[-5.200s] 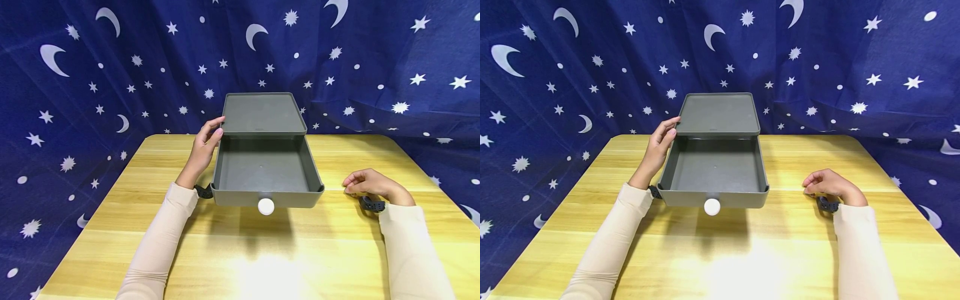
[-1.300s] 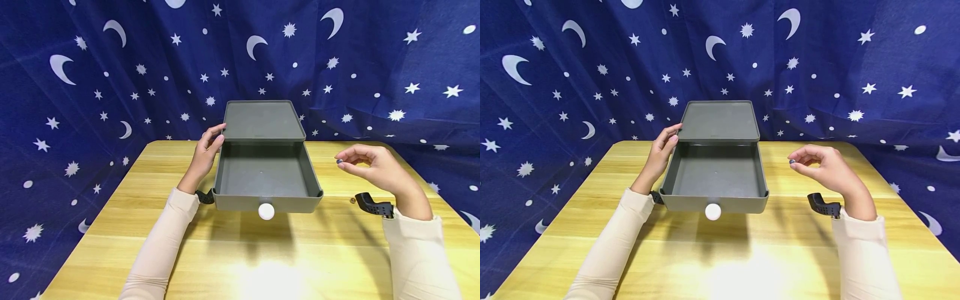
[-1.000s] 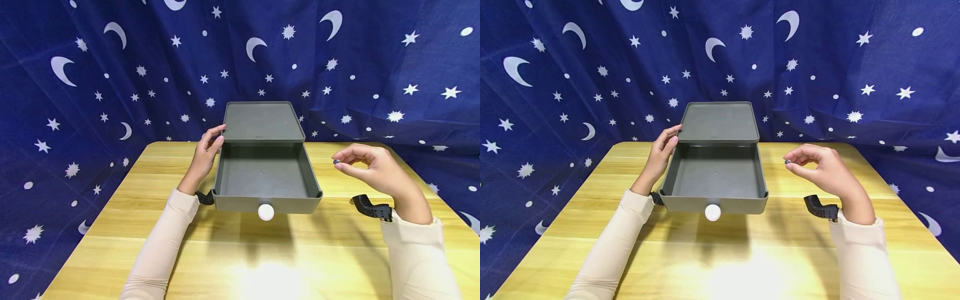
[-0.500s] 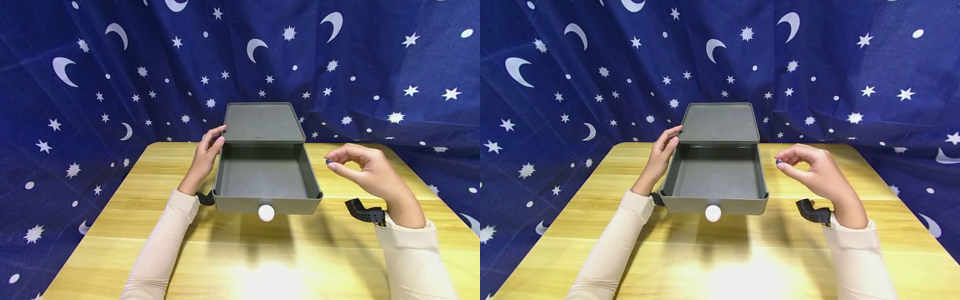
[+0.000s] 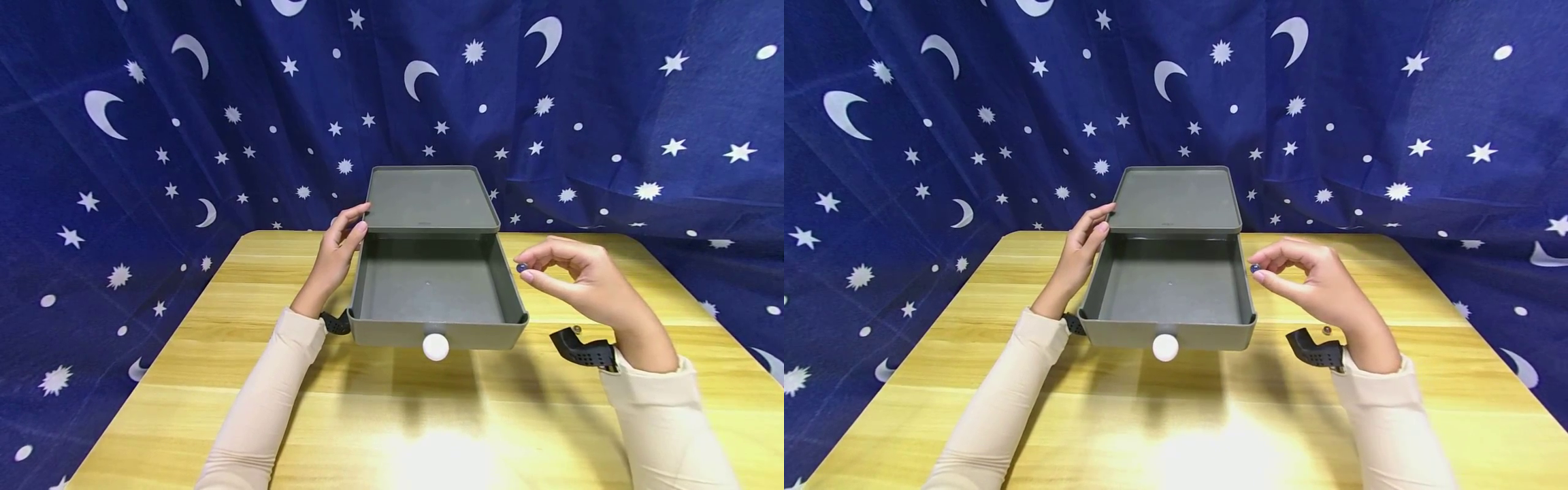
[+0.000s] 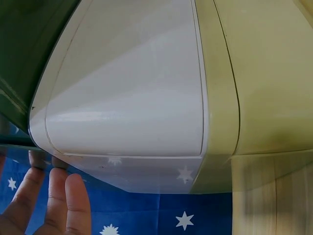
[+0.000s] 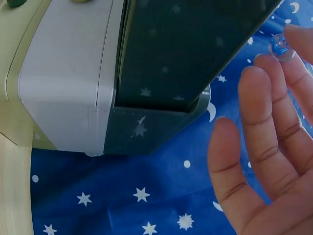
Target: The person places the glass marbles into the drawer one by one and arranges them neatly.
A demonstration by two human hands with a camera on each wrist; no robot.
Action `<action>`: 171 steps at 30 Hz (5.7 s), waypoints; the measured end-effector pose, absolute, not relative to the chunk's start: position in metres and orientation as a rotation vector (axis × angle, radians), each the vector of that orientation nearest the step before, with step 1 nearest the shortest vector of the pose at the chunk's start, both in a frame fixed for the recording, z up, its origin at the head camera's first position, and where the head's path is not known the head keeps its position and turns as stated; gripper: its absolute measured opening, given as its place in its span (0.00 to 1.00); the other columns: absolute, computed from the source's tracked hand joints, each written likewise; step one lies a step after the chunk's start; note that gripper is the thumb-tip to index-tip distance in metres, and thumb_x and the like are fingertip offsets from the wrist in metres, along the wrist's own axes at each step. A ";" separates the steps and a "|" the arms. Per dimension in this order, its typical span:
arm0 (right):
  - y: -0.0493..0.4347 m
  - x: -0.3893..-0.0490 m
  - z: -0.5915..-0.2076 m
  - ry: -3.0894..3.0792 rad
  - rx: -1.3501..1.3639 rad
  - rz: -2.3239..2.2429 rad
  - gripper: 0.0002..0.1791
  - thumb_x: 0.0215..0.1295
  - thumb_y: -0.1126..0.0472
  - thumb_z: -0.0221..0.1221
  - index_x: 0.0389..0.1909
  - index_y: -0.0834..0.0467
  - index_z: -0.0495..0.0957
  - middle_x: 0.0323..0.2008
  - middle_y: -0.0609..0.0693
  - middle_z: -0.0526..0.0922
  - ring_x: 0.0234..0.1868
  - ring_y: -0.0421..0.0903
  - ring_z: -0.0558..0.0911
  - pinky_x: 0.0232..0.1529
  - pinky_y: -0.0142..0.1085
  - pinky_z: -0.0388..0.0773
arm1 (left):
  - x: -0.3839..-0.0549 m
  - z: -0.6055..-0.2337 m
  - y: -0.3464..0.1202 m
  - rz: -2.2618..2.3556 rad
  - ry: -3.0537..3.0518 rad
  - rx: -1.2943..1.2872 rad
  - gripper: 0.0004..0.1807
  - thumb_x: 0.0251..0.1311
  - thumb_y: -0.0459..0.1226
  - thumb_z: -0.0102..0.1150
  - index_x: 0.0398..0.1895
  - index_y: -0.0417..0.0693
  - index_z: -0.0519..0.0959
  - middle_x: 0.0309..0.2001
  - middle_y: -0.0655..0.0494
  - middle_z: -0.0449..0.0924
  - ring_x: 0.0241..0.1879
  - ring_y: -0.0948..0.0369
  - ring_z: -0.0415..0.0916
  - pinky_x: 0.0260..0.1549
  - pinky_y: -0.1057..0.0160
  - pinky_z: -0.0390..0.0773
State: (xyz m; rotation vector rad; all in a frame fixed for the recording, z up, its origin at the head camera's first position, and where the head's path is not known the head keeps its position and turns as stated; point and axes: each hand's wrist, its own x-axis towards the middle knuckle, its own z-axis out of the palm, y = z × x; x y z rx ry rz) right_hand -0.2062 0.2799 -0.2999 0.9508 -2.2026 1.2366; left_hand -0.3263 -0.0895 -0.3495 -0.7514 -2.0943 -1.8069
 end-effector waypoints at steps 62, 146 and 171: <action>0.232 -0.204 -0.300 -2.423 0.709 1.428 0.08 0.64 0.74 0.70 0.43 0.65 0.88 0.27 0.42 0.82 0.20 0.43 0.66 0.22 0.36 0.63 | -0.329 -0.350 -0.090 -1.815 -2.077 -0.759 0.26 0.80 0.39 0.50 0.76 0.38 0.72 0.72 0.41 0.69 0.55 0.60 0.72 0.48 0.63 0.74; 0.333 -0.228 -0.308 -2.521 1.003 1.686 0.25 0.69 0.83 0.57 0.58 0.56 0.86 0.48 0.45 0.90 0.48 0.38 0.87 0.49 0.28 0.82 | -0.327 -0.349 -0.089 -1.833 -2.076 -0.761 0.27 0.80 0.39 0.49 0.77 0.39 0.72 0.74 0.41 0.68 0.56 0.58 0.72 0.49 0.62 0.73; 0.365 -0.240 -0.327 -2.342 0.892 1.936 0.31 0.69 0.88 0.51 0.58 0.56 0.87 0.46 0.48 0.92 0.43 0.39 0.89 0.41 0.29 0.82 | -0.328 -0.350 -0.090 -1.832 -2.071 -0.766 0.27 0.80 0.39 0.49 0.77 0.39 0.71 0.75 0.42 0.69 0.55 0.59 0.72 0.49 0.62 0.73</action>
